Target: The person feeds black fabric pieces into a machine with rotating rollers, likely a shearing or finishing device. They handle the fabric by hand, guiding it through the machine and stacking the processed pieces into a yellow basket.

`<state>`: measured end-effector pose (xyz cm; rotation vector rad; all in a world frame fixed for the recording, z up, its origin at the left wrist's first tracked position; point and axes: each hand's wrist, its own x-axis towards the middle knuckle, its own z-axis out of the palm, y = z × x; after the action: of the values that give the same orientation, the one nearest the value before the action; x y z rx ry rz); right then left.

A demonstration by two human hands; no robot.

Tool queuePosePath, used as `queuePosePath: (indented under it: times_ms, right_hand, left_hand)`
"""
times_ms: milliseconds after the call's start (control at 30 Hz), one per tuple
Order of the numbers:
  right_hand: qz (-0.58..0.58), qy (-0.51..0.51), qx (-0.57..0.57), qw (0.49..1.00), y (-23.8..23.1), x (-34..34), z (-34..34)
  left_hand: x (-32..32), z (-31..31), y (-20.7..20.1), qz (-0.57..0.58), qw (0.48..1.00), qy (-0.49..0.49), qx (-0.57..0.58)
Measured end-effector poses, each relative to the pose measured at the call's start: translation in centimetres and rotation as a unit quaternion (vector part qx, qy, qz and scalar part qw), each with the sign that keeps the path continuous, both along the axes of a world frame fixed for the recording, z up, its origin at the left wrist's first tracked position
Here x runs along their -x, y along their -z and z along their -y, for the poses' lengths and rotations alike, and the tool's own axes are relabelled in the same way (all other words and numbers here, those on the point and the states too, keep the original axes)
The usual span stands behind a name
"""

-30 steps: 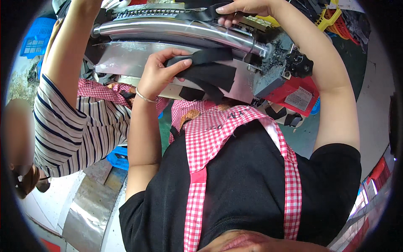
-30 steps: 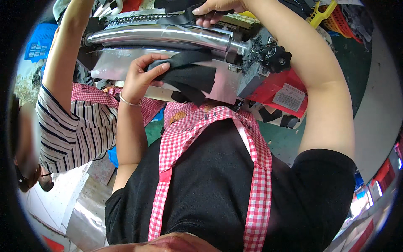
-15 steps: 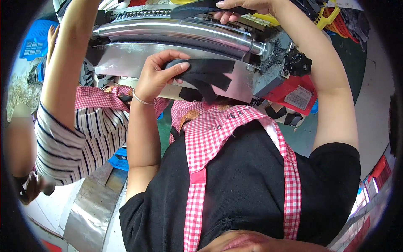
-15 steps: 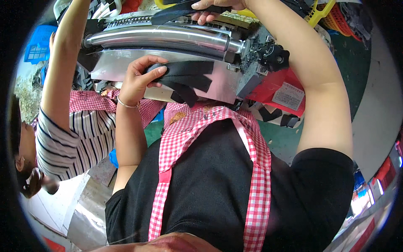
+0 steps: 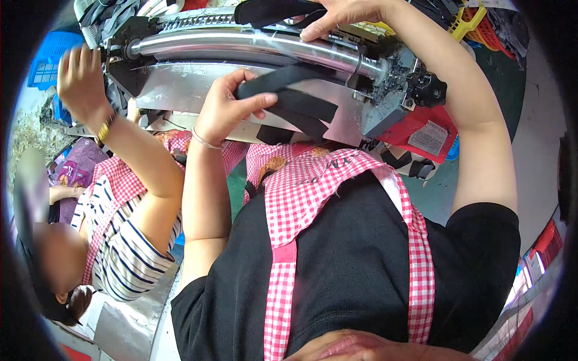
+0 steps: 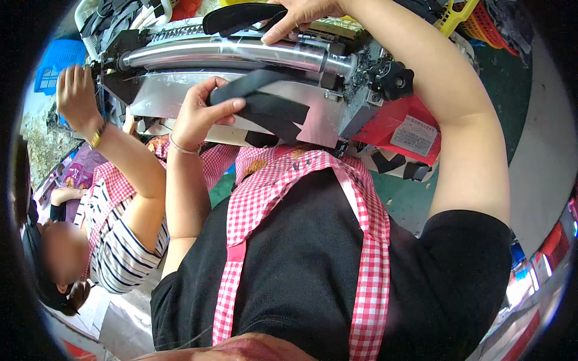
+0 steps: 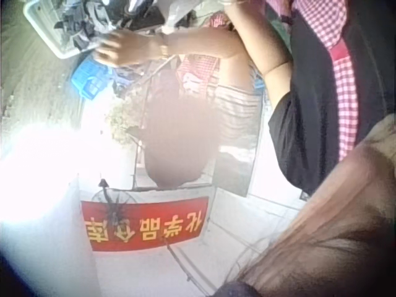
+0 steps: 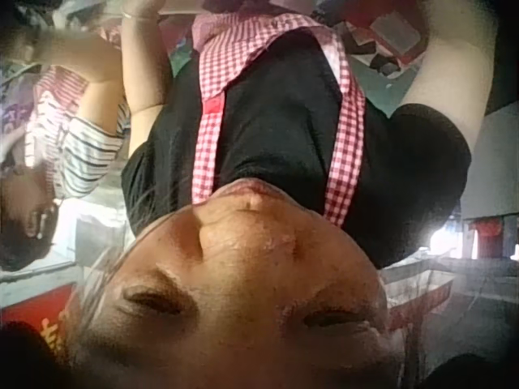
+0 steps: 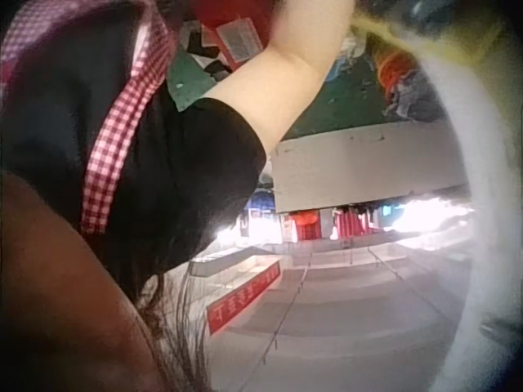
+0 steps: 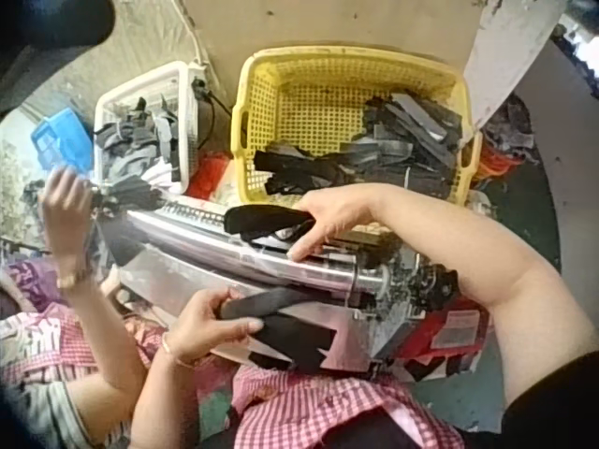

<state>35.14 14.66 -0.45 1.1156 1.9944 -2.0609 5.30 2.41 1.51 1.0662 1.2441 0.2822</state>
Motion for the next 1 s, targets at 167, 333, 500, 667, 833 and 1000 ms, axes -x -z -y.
queuePosePath:
  times_ms: [167,333,500,667,833,1000]
  right_hand:
    - [-0.054,0.022,-0.079,0.995,0.3,0.5,0.2]
    - [-0.069,0.086,0.081,0.991,1.3,-1.4,-0.6]
    - [-0.125,0.175,0.146,0.966,1.5,-0.9,-0.6]
    - [-0.170,0.113,0.108,0.973,3.0,-0.6,-0.6]
    - [-0.127,0.057,-0.083,0.987,1.7,0.1,0.1]
    - [-0.093,0.103,0.081,0.987,0.9,-1.5,-0.4]
  left_hand:
    - [-2.1,-1.0,0.2,-0.110,0.993,-0.011,-0.039]
    - [-0.1,0.1,-0.7,0.007,1.000,-0.019,0.015]
    - [0.5,1.3,-0.4,0.019,0.996,-0.086,0.008]
    - [-0.2,0.8,0.3,-0.013,0.995,-0.101,0.002]
    - [-0.8,0.9,0.4,-0.042,0.994,-0.091,-0.031]
    - [0.6,2.1,0.1,0.047,0.993,-0.103,-0.020]
